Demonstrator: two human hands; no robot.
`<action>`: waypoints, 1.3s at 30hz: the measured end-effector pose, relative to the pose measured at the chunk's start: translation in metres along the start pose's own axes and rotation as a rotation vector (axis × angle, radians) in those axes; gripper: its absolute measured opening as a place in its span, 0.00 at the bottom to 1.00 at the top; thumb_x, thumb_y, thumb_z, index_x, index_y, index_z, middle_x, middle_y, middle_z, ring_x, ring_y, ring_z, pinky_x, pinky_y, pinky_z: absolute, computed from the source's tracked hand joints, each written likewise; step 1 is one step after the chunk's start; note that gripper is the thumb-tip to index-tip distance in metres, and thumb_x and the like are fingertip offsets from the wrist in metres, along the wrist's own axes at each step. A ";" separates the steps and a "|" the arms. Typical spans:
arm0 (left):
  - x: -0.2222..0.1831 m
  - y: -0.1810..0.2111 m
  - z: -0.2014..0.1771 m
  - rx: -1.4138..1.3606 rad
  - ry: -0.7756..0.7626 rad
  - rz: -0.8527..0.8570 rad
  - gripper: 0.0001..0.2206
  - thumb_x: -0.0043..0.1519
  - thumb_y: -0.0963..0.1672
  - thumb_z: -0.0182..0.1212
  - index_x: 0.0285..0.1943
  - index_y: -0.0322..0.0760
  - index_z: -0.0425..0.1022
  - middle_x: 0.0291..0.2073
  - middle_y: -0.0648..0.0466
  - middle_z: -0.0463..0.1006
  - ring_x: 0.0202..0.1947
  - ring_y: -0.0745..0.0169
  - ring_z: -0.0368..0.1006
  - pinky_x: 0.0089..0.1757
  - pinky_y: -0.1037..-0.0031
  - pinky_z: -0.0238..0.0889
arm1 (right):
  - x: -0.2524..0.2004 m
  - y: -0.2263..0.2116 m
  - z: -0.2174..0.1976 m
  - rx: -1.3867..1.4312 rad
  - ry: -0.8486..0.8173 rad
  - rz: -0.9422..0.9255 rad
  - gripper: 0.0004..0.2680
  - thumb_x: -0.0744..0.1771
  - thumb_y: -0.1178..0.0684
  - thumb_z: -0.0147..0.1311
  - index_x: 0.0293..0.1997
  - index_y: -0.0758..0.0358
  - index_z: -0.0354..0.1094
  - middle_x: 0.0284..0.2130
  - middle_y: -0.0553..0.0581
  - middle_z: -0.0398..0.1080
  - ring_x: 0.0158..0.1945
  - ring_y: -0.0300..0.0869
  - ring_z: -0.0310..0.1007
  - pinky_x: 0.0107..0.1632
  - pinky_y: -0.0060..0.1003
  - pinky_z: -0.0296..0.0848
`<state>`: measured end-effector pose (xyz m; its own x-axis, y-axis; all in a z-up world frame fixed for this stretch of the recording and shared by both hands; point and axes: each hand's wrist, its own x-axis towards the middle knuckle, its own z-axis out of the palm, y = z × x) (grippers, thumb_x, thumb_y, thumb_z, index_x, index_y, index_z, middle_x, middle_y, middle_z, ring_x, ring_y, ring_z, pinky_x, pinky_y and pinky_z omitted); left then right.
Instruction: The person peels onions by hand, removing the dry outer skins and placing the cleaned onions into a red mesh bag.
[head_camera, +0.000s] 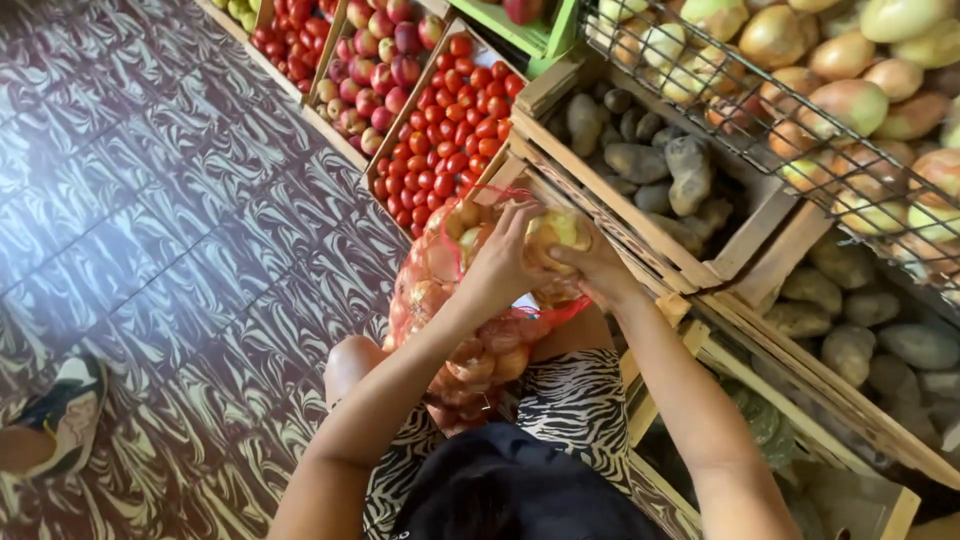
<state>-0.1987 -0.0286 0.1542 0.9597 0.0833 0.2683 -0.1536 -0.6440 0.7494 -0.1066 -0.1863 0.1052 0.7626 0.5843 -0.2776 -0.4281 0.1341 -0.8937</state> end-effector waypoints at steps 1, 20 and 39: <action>-0.002 0.001 -0.008 -0.089 -0.018 -0.059 0.45 0.40 0.50 0.79 0.68 0.43 0.59 0.60 0.45 0.65 0.59 0.28 0.67 0.53 0.46 0.69 | -0.006 -0.004 0.012 -0.107 0.016 -0.134 0.31 0.59 0.55 0.70 0.69 0.50 0.55 0.43 0.57 0.72 0.30 0.38 0.73 0.22 0.25 0.71; -0.046 0.001 -0.014 -0.605 0.389 -0.408 0.37 0.35 0.40 0.85 0.59 0.39 0.78 0.40 0.41 0.84 0.40 0.61 0.81 0.41 0.77 0.78 | -0.054 -0.021 0.064 -0.523 0.052 -0.499 0.29 0.63 0.49 0.67 0.72 0.55 0.56 0.65 0.65 0.57 0.69 0.59 0.58 0.65 0.52 0.64; -0.033 -0.029 -0.032 -0.604 0.179 -0.254 0.20 0.37 0.41 0.85 0.37 0.38 0.82 0.29 0.51 0.79 0.30 0.67 0.77 0.33 0.76 0.76 | -0.045 -0.001 0.027 -0.372 -0.051 -0.499 0.34 0.54 0.55 0.75 0.67 0.63 0.61 0.69 0.65 0.54 0.69 0.49 0.55 0.65 0.40 0.62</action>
<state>-0.2330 0.0112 0.1432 0.9378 0.3335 0.0960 -0.0827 -0.0539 0.9951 -0.1531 -0.1912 0.1281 0.7991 0.5617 0.2144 0.1789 0.1184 -0.9767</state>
